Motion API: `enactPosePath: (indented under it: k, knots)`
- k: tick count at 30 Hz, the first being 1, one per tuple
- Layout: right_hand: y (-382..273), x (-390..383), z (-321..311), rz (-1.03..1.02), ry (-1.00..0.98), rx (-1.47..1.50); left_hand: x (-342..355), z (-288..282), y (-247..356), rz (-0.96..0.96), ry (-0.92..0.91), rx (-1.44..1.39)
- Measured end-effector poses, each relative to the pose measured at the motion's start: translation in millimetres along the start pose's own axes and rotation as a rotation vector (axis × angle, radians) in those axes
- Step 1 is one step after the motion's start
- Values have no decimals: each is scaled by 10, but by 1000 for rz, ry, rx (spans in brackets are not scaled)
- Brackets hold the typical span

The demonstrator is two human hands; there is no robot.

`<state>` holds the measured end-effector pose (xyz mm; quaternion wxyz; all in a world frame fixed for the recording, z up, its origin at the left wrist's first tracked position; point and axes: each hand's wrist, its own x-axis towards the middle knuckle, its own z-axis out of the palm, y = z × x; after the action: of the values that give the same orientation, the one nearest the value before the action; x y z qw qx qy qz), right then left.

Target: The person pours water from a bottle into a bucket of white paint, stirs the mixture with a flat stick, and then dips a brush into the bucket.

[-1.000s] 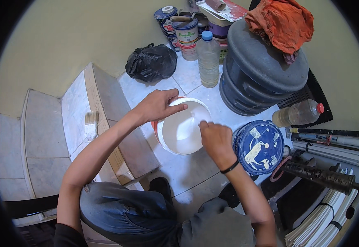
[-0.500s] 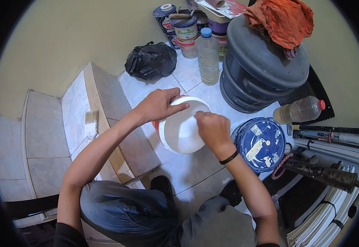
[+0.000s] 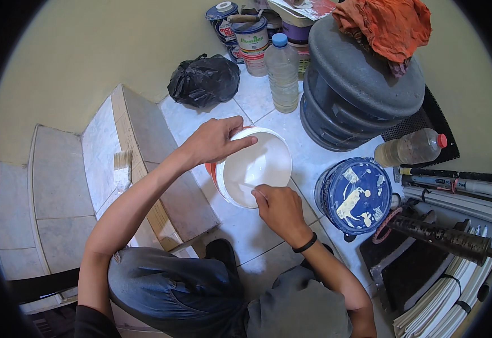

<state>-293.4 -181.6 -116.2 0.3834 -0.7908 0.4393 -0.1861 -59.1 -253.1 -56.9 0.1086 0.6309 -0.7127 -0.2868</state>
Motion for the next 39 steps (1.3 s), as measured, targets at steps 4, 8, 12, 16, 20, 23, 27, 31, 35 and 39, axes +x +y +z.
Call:
enactPosePath:
  k: [4,8,12,16,20,23,27,31,35,39]
  knots:
    - [136,244,-58,-26,87,-73,-2,-18,21,-15,-3,-13]
    - [242,446,-327,-61,71,-392,-9,-12,32,-26,10,-27]
    - [237,549,-428,-188,201,-448,-2,4,8,-26,8,-18]
    - [240,509,-357,-268,257,-473,14,7,8,-24,11,-17]
    - [271,216,-116,-115,121,-436,7,-6,19,-12,15,-16]
    - [122,63,-32,-63,6,-309,-5,4,14,-27,11,-24]
    - [33,188,-46,-77,41,-170,-14,-8,17,-23,6,14]
    - [230,416,-158,-127,179,-315,-7,-5,21,-27,4,11]
    - [322,354,-273,-123,169,-426,-11,27,-7,-9,29,-30]
    - [238,44,-139,-78,19,-383,-27,22,-7,-14,26,-33]
